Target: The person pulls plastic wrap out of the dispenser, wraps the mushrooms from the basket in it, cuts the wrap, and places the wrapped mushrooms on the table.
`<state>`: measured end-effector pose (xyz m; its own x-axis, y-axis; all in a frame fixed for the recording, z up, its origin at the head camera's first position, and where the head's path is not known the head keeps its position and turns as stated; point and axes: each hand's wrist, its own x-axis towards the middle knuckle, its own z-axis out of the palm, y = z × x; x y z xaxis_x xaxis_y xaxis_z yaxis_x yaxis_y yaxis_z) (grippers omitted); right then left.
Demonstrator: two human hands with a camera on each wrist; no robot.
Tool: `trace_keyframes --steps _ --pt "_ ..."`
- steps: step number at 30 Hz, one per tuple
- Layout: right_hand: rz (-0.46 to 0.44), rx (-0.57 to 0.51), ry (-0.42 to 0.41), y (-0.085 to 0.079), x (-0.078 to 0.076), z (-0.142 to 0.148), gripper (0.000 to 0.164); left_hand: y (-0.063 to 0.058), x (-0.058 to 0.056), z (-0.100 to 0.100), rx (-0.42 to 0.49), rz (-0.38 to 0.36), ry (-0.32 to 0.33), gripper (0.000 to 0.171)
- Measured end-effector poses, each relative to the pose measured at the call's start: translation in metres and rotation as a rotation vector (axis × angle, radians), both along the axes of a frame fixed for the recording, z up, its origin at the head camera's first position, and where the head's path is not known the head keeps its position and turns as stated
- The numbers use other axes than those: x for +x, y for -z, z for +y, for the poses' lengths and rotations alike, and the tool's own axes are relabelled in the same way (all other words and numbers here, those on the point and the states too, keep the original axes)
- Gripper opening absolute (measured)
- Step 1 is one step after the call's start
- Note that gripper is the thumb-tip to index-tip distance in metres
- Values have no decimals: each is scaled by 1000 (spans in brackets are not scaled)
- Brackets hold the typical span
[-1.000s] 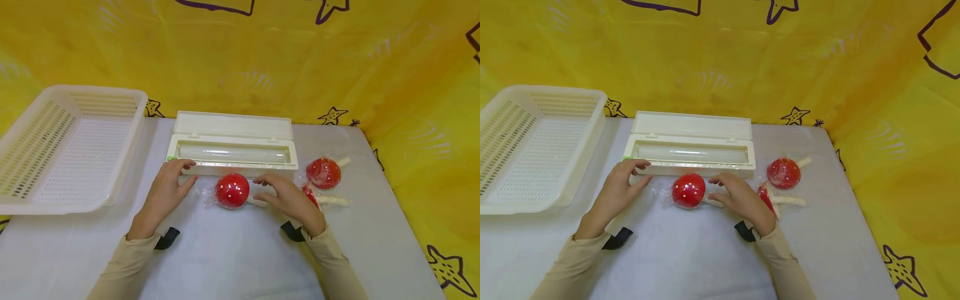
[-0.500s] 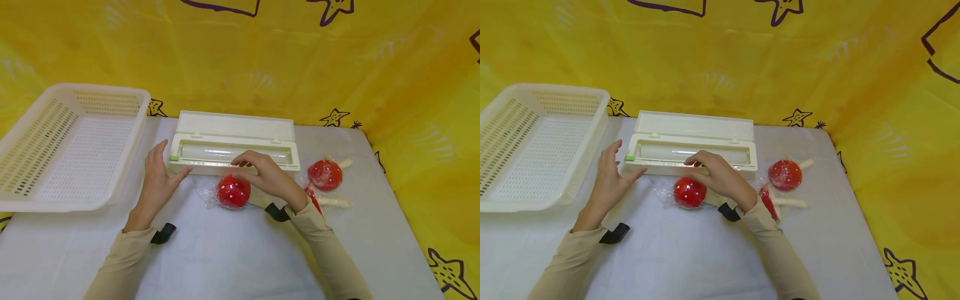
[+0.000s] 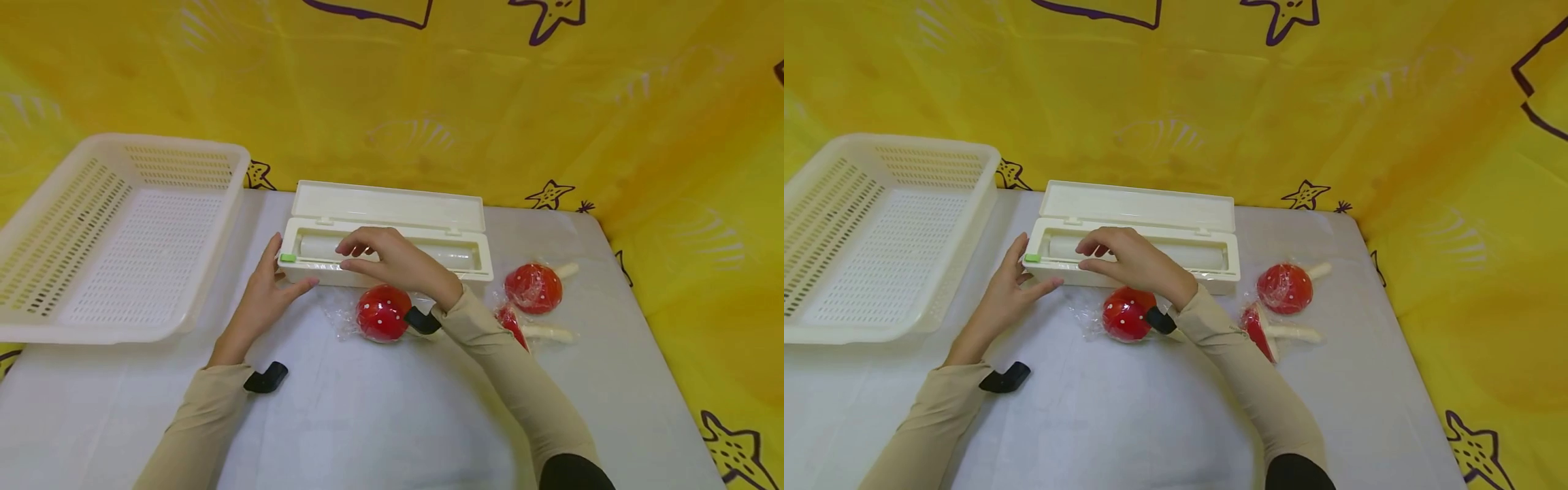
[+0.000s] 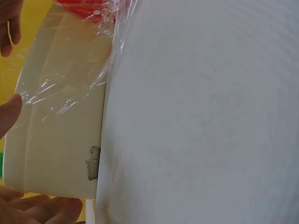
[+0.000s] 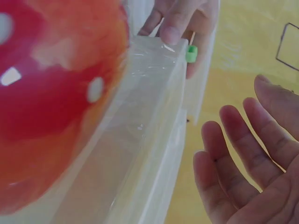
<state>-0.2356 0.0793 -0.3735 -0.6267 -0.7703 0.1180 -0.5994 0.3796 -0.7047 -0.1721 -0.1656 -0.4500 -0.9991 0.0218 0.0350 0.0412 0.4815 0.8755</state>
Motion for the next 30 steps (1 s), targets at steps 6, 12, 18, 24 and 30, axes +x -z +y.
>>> trace_keyframes --steps 6,12,18,24,30 --pt "-8 66 -73 -6 -9 -20 29 6 0 -1 19 6 13 91" --pt "-10 103 -115 -4 -18 -38 29 7 1 0 -20 25 -18 81" --pt "2 146 -141 1 -23 -57 27 7 2 0 -41 43 -23 78" --pt "-6 171 -158 4 -27 -72 28 7 1 0 -52 55 -19 75" --pt "-3 174 -162 5 -29 -84 31 7 1 -2 -60 23 -22 77"
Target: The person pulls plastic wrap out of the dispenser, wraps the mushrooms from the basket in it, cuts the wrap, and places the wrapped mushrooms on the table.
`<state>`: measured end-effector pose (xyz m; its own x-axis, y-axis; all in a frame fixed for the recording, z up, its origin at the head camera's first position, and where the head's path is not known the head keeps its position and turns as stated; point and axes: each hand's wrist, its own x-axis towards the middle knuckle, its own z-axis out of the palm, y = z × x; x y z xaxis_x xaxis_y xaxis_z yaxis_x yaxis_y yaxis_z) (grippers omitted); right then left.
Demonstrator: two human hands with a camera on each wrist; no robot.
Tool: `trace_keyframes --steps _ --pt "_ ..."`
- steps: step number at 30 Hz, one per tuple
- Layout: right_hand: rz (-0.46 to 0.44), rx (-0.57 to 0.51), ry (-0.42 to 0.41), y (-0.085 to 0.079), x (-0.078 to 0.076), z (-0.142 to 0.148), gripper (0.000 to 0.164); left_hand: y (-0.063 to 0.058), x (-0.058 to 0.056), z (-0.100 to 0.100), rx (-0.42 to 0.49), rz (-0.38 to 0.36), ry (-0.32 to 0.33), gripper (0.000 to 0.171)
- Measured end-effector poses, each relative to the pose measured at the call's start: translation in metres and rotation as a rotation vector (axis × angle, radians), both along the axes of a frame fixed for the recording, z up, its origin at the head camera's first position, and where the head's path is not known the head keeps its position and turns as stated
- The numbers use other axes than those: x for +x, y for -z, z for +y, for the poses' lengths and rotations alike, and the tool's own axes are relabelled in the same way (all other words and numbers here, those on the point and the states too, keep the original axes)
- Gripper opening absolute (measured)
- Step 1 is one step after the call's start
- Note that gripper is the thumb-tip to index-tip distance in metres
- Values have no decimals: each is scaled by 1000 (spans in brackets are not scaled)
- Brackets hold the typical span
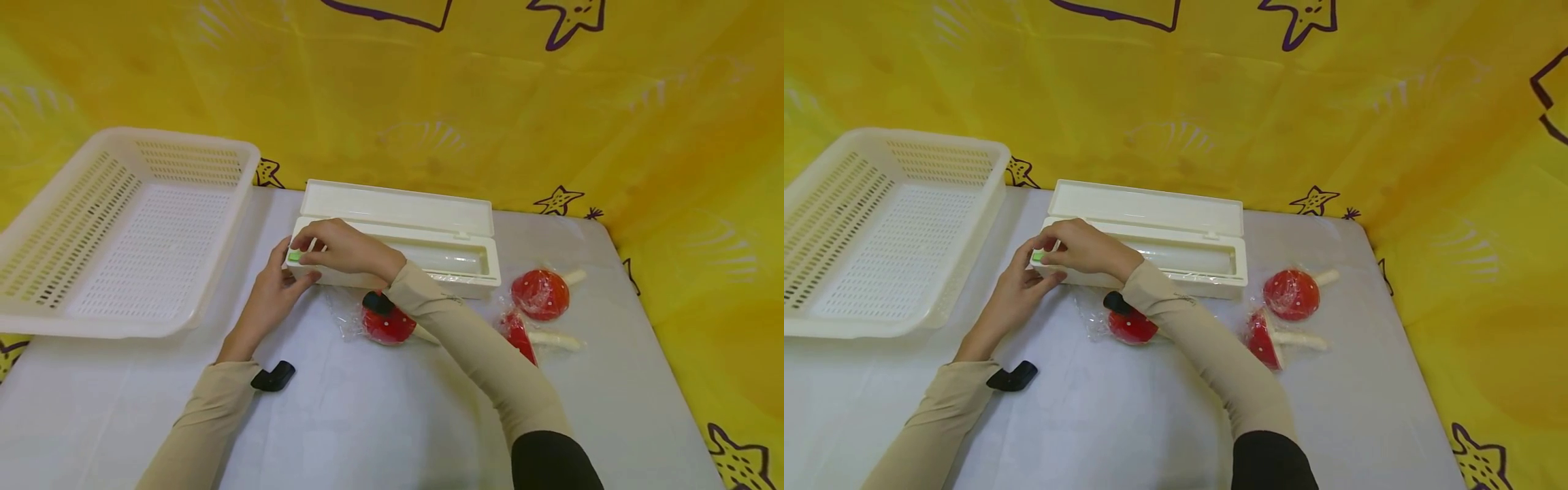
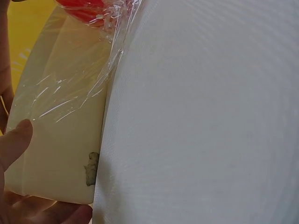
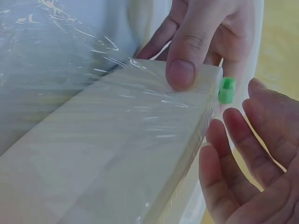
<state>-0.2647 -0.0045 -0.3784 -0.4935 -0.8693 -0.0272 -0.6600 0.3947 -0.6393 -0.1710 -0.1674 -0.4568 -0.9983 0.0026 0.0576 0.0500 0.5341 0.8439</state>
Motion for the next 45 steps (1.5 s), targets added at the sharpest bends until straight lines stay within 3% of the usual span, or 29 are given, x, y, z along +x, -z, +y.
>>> trace_keyframes --steps 7,16,21,45 --pt "18 -1 -9 1 0 -6 31 -1 0 1 -19 -1 36 78" --pt "10 -9 19 5 0 -10 28 3 0 9 -56 71 -69 75" --pt "18 -4 40 6 -2 -9 21 3 0 10 -64 61 -90 79" --pt "-17 41 100 2 -3 17 20 2 0 9 -40 31 -76 79"
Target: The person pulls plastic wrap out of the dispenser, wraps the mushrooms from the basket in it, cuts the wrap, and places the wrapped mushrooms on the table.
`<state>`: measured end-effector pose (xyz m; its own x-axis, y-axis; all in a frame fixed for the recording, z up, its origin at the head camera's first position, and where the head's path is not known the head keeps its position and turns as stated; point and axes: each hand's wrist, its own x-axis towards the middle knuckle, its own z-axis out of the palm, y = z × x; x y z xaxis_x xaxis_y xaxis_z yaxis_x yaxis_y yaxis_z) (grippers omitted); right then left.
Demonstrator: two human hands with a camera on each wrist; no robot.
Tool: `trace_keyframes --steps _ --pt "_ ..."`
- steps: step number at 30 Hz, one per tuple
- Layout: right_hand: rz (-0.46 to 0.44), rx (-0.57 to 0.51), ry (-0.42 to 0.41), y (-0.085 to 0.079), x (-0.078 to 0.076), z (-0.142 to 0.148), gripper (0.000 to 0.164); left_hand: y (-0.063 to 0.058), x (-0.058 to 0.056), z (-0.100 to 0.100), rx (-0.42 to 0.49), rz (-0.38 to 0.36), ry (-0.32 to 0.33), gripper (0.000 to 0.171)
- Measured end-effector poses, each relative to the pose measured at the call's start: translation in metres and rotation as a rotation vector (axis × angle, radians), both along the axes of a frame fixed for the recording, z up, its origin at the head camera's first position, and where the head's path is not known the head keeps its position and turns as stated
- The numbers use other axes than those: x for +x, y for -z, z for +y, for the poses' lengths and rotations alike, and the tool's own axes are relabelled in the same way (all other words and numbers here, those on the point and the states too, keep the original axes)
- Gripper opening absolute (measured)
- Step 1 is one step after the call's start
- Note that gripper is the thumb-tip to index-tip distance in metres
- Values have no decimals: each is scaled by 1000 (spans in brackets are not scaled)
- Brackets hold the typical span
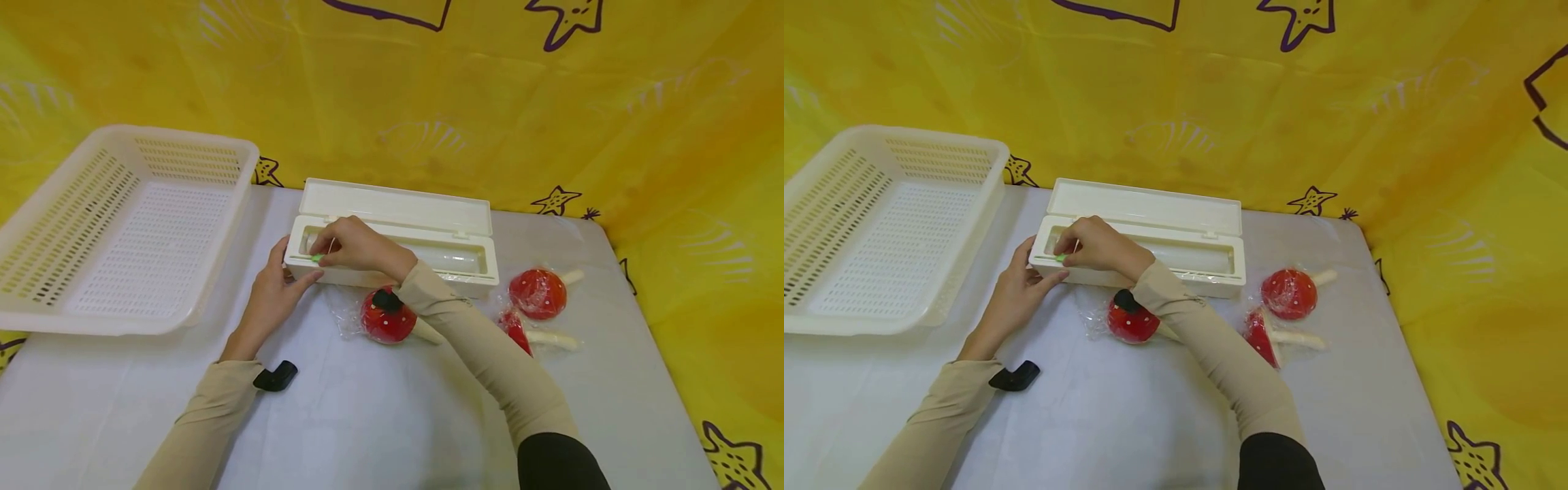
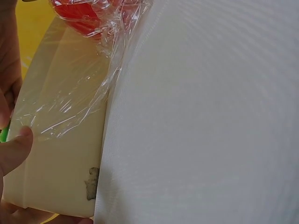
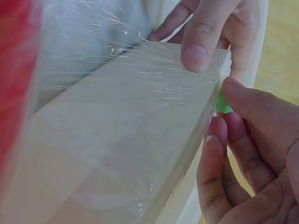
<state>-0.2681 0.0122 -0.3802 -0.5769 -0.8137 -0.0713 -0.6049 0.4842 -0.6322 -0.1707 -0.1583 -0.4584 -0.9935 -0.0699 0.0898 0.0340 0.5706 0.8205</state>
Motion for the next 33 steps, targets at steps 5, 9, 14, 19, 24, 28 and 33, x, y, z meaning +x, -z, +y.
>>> trace_keyframes --steps 5,9,14,19,24,28,33 --pt "-15 31 13 -2 -1 3 20 0 0 1 10 -8 3 79" --pt "-34 56 21 -6 -1 9 20 -1 0 1 4 -28 0 80" --pt "-59 65 39 -6 0 19 20 -1 0 0 5 -30 -4 80" --pt "-68 62 59 -4 2 27 20 -1 1 0 7 -21 4 79" --pt "-63 51 65 -4 4 33 20 -1 1 1 6 -25 4 79" --pt "-73 47 88 -4 5 40 19 -1 0 1 -2 -25 6 79" --pt "-82 37 119 -3 7 52 19 -1 0 0 -5 -15 8 80"
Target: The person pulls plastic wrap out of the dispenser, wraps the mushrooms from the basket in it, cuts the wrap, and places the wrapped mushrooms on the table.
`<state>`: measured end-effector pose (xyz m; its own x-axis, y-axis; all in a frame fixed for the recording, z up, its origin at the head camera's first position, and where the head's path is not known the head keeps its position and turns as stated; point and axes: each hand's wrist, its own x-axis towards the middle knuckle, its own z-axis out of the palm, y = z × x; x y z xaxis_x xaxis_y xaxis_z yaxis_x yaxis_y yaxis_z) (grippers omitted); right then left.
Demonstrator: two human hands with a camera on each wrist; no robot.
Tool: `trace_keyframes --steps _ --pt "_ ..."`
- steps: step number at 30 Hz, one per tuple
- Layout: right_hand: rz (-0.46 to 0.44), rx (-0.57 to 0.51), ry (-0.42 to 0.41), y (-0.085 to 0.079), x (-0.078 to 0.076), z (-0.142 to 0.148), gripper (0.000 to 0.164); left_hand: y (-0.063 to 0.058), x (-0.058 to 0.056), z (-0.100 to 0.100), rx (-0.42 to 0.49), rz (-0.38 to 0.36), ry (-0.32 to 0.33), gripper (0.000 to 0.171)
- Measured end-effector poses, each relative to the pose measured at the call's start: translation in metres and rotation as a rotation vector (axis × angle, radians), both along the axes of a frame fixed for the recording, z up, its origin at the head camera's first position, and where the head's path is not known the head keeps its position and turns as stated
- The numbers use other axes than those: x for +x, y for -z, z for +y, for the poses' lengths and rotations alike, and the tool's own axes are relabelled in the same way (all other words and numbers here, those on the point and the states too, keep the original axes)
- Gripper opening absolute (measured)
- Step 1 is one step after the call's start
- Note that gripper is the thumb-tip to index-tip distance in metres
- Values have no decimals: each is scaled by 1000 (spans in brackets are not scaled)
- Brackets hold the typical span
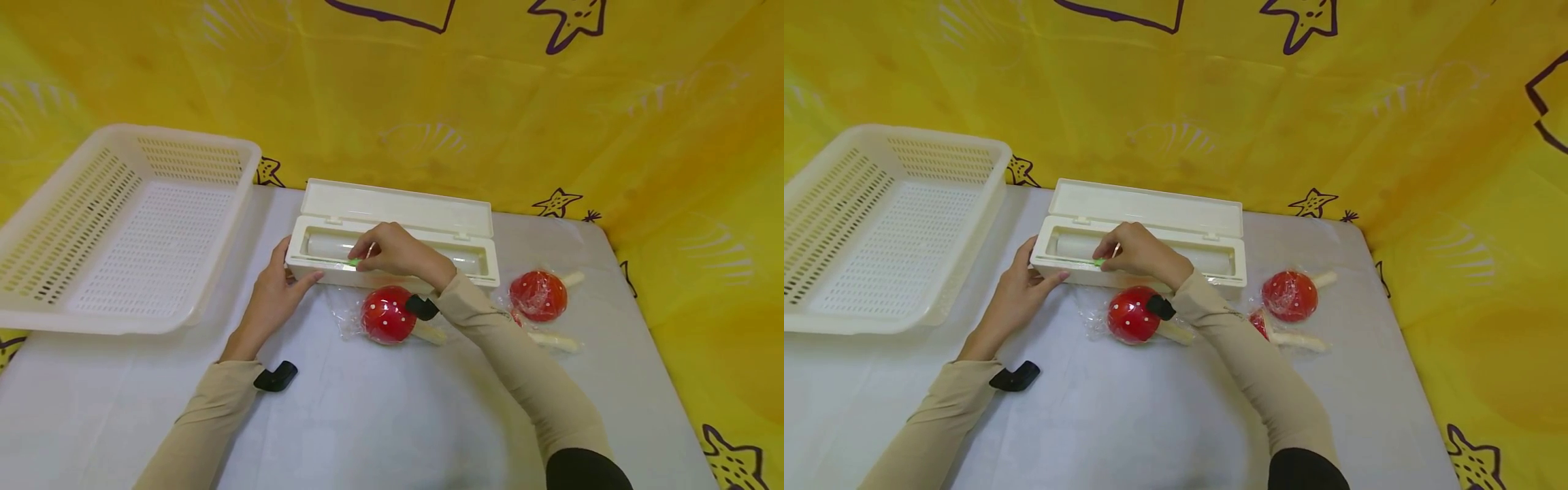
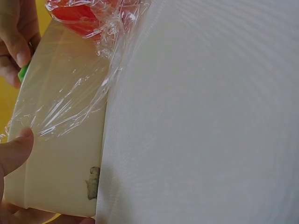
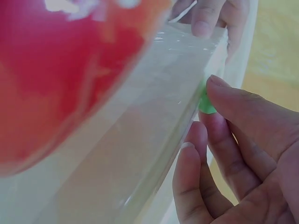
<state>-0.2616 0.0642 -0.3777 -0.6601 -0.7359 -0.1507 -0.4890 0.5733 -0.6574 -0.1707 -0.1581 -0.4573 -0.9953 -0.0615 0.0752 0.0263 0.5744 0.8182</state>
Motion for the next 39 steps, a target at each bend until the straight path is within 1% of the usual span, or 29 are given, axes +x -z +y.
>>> trace_keyframes --steps 5,11,22,31,39 --pt "-16 -12 28 1 3 12 18 0 0 0 2 0 0 80" --pt "-5 -38 33 1 4 24 18 0 0 -1 -1 -4 -3 81" --pt "-22 -40 72 1 9 41 19 1 1 -1 2 1 0 81" --pt "-14 -56 74 3 9 54 20 0 0 -1 8 -24 1 82" --pt "-27 -73 82 5 11 64 21 0 0 -1 10 -17 2 81"
